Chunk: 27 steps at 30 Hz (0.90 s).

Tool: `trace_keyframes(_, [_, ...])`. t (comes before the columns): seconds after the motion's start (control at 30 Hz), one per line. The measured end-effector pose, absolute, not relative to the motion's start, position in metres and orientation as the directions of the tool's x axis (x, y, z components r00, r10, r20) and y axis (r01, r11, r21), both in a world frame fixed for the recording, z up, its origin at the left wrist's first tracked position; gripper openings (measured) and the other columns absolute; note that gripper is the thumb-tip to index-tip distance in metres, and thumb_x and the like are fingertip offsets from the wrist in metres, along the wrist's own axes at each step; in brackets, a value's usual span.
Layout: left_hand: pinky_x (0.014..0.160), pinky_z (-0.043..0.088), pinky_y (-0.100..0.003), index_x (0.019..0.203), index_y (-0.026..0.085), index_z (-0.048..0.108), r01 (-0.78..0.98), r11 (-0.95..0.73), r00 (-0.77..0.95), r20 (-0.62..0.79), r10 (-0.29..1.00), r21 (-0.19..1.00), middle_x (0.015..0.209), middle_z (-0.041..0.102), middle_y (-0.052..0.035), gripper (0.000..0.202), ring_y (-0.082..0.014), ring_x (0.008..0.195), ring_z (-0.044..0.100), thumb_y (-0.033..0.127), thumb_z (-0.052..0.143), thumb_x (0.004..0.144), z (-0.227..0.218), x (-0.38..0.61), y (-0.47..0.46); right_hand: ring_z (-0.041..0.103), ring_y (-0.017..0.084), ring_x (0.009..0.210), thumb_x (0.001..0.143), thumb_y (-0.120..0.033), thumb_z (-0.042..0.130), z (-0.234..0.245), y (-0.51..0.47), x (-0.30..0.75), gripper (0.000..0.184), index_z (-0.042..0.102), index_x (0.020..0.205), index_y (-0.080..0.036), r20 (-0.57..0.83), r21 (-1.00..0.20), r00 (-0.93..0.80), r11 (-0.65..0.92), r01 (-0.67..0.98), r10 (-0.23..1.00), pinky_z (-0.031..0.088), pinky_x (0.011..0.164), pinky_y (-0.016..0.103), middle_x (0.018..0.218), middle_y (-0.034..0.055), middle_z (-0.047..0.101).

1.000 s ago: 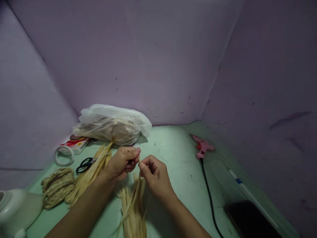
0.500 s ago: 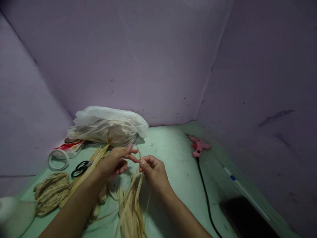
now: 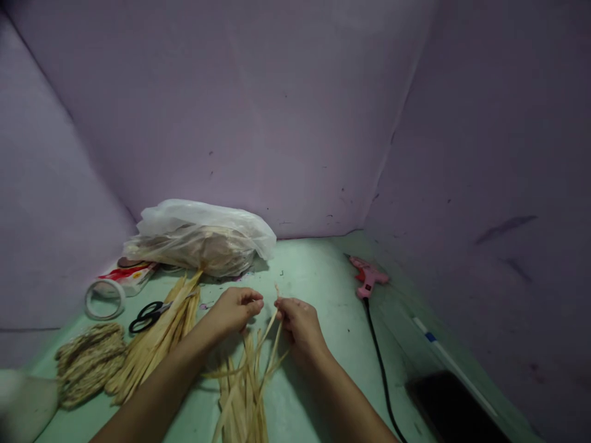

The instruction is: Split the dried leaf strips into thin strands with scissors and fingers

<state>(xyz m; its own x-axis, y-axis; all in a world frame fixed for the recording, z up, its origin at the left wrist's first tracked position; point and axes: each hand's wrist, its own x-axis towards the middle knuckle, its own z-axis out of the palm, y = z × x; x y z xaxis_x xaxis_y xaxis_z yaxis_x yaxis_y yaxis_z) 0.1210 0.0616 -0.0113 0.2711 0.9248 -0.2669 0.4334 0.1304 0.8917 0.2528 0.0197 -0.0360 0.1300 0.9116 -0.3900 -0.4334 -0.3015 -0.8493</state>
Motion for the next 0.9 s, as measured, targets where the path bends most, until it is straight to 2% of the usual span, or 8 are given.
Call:
trace_keyframes(0.07, [0.037, 0.030, -0.018, 0.070, 0.011, 0.062, 0.403, 0.140, 0.251, -0.256, 0.934, 0.905, 0.057, 0.056, 0.0001, 0.017, -0.0050, 0.036, 0.040, 0.025, 0.055, 0.065, -0.015, 0.123, 0.063, 0.018, 0.001, 0.032, 0.059, -0.028, 0.060, -0.037, 0.018, 0.251, 0.016, 0.053, 0.058, -0.013, -0.381, -0.849, 0.127, -0.292, -0.441, 0.916, 0.009, 0.033, 0.018, 0.039, -0.0081, 0.036])
trace_keyframes(0.23, [0.032, 0.024, -0.017, 0.070, 0.011, 0.056, 0.329, 0.214, 0.222, -0.296, 0.929, 0.920, 0.061, 0.055, -0.0004, 0.016, -0.0032, 0.032, 0.037, 0.025, 0.048, 0.069, -0.021, 0.132, 0.062, 0.022, 0.000, 0.032, 0.061, -0.035, 0.064, -0.040, 0.013, 0.246, 0.024, 0.053, 0.060, -0.013, -0.366, -0.847, 0.099, -0.287, -0.447, 0.926, 0.012, 0.032, 0.016, 0.041, -0.0067, 0.041])
trace_keyframes(0.5, [0.031, 0.023, -0.017, 0.069, 0.013, 0.057, 0.298, 0.246, 0.223, -0.318, 0.922, 0.922, 0.043, 0.045, 0.0052, 0.019, -0.0043, 0.029, 0.032, 0.029, 0.045, 0.071, -0.045, 0.142, 0.056, 0.022, 0.000, 0.030, 0.061, -0.037, 0.067, -0.051, 0.015, 0.249, 0.028, 0.052, 0.056, -0.013, -0.345, -0.868, 0.132, -0.262, -0.422, 0.929, 0.013, 0.031, 0.015, 0.039, -0.0073, 0.041])
trace_keyframes(0.63, [0.036, 0.029, -0.017, 0.067, 0.013, 0.059, 0.354, 0.167, 0.213, -0.253, 0.944, 0.920, 0.042, 0.045, 0.0043, 0.020, -0.0058, 0.035, 0.038, 0.028, 0.046, 0.070, -0.056, 0.142, 0.048, 0.025, 0.000, 0.030, 0.060, -0.038, 0.068, -0.050, 0.017, 0.254, 0.029, 0.055, 0.060, -0.012, -0.322, -0.866, 0.199, -0.203, -0.456, 0.926, 0.016, 0.030, 0.014, 0.039, -0.0069, 0.042])
trace_keyframes(0.73, [0.039, 0.032, -0.017, 0.068, 0.013, 0.061, 0.390, 0.087, 0.218, -0.183, 0.959, 0.917, 0.046, 0.049, 0.0030, 0.021, -0.0062, 0.038, 0.041, 0.027, 0.045, 0.071, -0.059, 0.139, 0.040, 0.031, 0.002, 0.032, 0.057, -0.036, 0.070, -0.052, 0.020, 0.256, 0.028, 0.057, 0.062, -0.011, -0.302, -0.876, 0.305, -0.136, -0.463, 0.903, 0.021, 0.031, 0.015, 0.040, -0.0060, 0.045])
trace_keyframes(0.9, [0.049, 0.037, -0.019, 0.071, 0.013, 0.064, 0.455, -0.066, 0.224, -0.042, 0.974, 0.888, 0.055, 0.055, 0.0011, 0.024, -0.0091, 0.050, 0.048, 0.029, 0.046, 0.071, -0.062, 0.139, 0.031, 0.035, 0.004, 0.036, 0.055, -0.036, 0.070, -0.060, 0.022, 0.257, 0.031, 0.061, 0.070, -0.011, -0.259, -0.880, 0.352, -0.070, -0.469, 0.899, 0.026, 0.034, 0.017, 0.042, -0.0066, 0.044])
